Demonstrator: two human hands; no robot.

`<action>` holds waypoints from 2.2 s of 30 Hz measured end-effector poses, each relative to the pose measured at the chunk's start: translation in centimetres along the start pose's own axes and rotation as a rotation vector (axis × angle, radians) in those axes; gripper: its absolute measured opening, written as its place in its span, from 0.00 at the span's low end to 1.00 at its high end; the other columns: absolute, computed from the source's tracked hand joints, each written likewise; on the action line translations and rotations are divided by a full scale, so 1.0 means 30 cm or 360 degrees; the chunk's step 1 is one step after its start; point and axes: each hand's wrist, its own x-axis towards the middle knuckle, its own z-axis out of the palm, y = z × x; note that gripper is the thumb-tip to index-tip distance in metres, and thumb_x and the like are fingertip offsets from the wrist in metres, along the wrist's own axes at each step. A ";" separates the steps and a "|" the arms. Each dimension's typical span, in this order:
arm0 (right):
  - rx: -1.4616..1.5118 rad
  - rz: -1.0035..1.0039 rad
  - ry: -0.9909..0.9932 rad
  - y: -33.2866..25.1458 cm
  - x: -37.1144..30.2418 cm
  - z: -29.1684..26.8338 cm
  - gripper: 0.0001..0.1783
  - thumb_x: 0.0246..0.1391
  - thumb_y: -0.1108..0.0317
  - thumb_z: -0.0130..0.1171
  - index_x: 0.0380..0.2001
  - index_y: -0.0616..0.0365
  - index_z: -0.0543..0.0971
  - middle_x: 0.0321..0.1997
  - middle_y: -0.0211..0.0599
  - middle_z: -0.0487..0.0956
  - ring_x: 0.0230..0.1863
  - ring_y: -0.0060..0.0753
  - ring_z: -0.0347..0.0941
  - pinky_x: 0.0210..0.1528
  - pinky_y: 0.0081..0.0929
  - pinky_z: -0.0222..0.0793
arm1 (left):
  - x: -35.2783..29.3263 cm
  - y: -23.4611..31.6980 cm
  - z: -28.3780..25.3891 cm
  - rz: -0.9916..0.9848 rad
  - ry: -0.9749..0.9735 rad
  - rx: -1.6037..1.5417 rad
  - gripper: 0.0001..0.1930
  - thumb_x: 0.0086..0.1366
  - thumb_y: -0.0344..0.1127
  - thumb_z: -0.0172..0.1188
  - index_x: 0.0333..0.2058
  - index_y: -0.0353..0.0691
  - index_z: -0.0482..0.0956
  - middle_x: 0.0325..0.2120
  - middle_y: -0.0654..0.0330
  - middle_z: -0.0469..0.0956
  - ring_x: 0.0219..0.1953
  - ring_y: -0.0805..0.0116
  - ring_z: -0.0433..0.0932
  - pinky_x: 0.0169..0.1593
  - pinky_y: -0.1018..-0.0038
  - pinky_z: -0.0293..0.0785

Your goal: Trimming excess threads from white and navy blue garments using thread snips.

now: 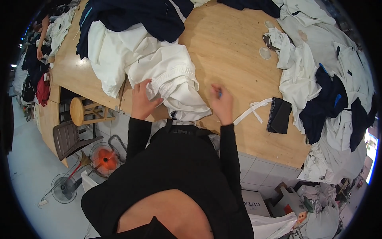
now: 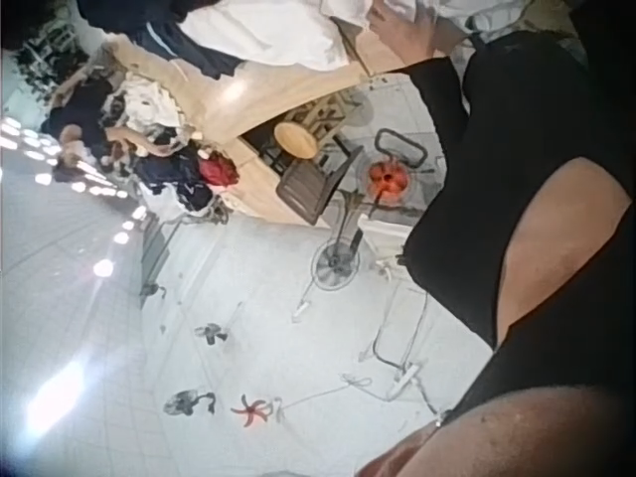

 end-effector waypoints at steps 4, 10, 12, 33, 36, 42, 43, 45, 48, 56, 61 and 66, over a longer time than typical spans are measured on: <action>0.0221 -0.0090 -0.0195 -0.060 0.067 0.171 0.12 0.63 0.66 0.69 0.45 0.64 0.86 0.38 0.40 0.89 0.38 0.28 0.84 0.43 0.28 0.78 | -0.003 -0.033 0.067 -0.0045 0.0028 -0.0297 0.27 0.61 0.32 0.74 0.59 0.38 0.78 0.43 0.51 0.82 0.47 0.50 0.82 0.53 0.60 0.79; 0.0013 -0.0212 0.0043 -0.128 0.221 -0.037 0.08 0.64 0.72 0.67 0.41 0.65 0.86 0.34 0.37 0.87 0.35 0.26 0.81 0.42 0.25 0.77 | 0.143 0.166 -0.098 -0.0156 0.0093 -0.1267 0.20 0.72 0.25 0.63 0.61 0.35 0.80 0.46 0.54 0.87 0.49 0.71 0.83 0.52 0.74 0.78; 0.0172 -0.0217 0.0266 -0.166 0.248 -0.127 0.08 0.63 0.72 0.67 0.44 0.63 0.86 0.36 0.34 0.87 0.37 0.26 0.82 0.42 0.25 0.76 | 0.171 0.214 -0.136 -0.0158 0.0036 -0.1500 0.20 0.72 0.24 0.62 0.61 0.35 0.80 0.47 0.56 0.87 0.49 0.72 0.83 0.53 0.75 0.78; -0.0450 -0.0615 0.0730 -0.400 0.053 -0.284 0.14 0.63 0.78 0.66 0.50 0.57 0.90 0.34 0.27 0.82 0.31 0.18 0.72 0.34 0.20 0.67 | 0.142 0.098 0.009 0.0015 -0.0012 -0.1010 0.12 0.70 0.30 0.68 0.50 0.32 0.88 0.44 0.61 0.88 0.45 0.71 0.84 0.49 0.75 0.78; -0.0451 -0.0613 0.0712 -0.265 0.001 -0.221 0.12 0.64 0.77 0.66 0.50 0.60 0.89 0.35 0.27 0.82 0.33 0.17 0.73 0.33 0.19 0.67 | 0.055 0.132 0.059 -0.0157 -0.0065 -0.0945 0.10 0.71 0.30 0.67 0.46 0.31 0.89 0.39 0.63 0.88 0.41 0.72 0.83 0.46 0.75 0.77; 0.1734 0.0752 0.0242 -0.228 -0.049 -0.281 0.12 0.72 0.71 0.59 0.56 0.57 0.82 0.41 0.26 0.84 0.30 0.14 0.73 0.20 0.17 0.54 | 0.112 0.128 -0.047 -0.1257 -0.0655 -0.2862 0.17 0.77 0.38 0.61 0.54 0.30 0.83 0.48 0.55 0.88 0.50 0.64 0.87 0.55 0.66 0.81; 0.2092 0.0608 -0.0294 -0.193 -0.032 -0.330 0.14 0.73 0.69 0.55 0.58 0.60 0.80 0.48 0.34 0.86 0.39 0.27 0.82 0.28 0.25 0.75 | 0.137 0.110 -0.071 -0.1333 -0.0736 -0.2954 0.20 0.77 0.40 0.59 0.58 0.29 0.80 0.52 0.52 0.86 0.54 0.61 0.86 0.60 0.64 0.81; 0.1987 0.0717 -0.0031 -0.254 -0.040 -0.350 0.11 0.72 0.71 0.56 0.53 0.61 0.81 0.49 0.37 0.86 0.43 0.31 0.84 0.37 0.31 0.79 | 0.159 0.089 -0.132 -0.1301 -0.0721 -0.3068 0.20 0.75 0.40 0.61 0.56 0.30 0.81 0.51 0.51 0.86 0.54 0.58 0.86 0.61 0.60 0.81; 0.1749 0.0727 0.0128 -0.355 -0.078 -0.422 0.12 0.69 0.67 0.60 0.46 0.66 0.83 0.48 0.44 0.87 0.51 0.40 0.85 0.56 0.39 0.81 | 0.189 0.084 -0.206 -0.1361 -0.0622 -0.3214 0.17 0.72 0.40 0.63 0.50 0.33 0.84 0.47 0.51 0.88 0.52 0.56 0.87 0.60 0.55 0.82; 0.1549 0.0412 0.0302 -0.436 -0.149 -0.463 0.09 0.66 0.67 0.60 0.34 0.60 0.77 0.34 0.30 0.78 0.38 0.26 0.77 0.45 0.27 0.71 | 0.182 0.081 -0.282 -0.1300 -0.0291 -0.3283 0.10 0.71 0.37 0.63 0.38 0.37 0.86 0.35 0.54 0.89 0.40 0.56 0.88 0.49 0.57 0.84; 0.1600 0.0402 0.0277 -0.451 -0.155 -0.476 0.08 0.67 0.66 0.60 0.36 0.60 0.76 0.35 0.29 0.76 0.38 0.24 0.76 0.45 0.27 0.71 | 0.184 0.082 -0.290 -0.1246 -0.0334 -0.3258 0.12 0.72 0.40 0.61 0.38 0.35 0.84 0.34 0.55 0.87 0.39 0.57 0.87 0.48 0.57 0.83; 0.1656 0.0367 0.0268 -0.435 -0.155 -0.494 0.09 0.69 0.66 0.59 0.40 0.61 0.77 0.38 0.31 0.79 0.40 0.27 0.78 0.47 0.29 0.73 | 0.181 0.005 -0.247 -0.0917 -0.0529 -0.3402 0.17 0.74 0.43 0.59 0.41 0.31 0.85 0.38 0.49 0.88 0.42 0.52 0.88 0.51 0.56 0.83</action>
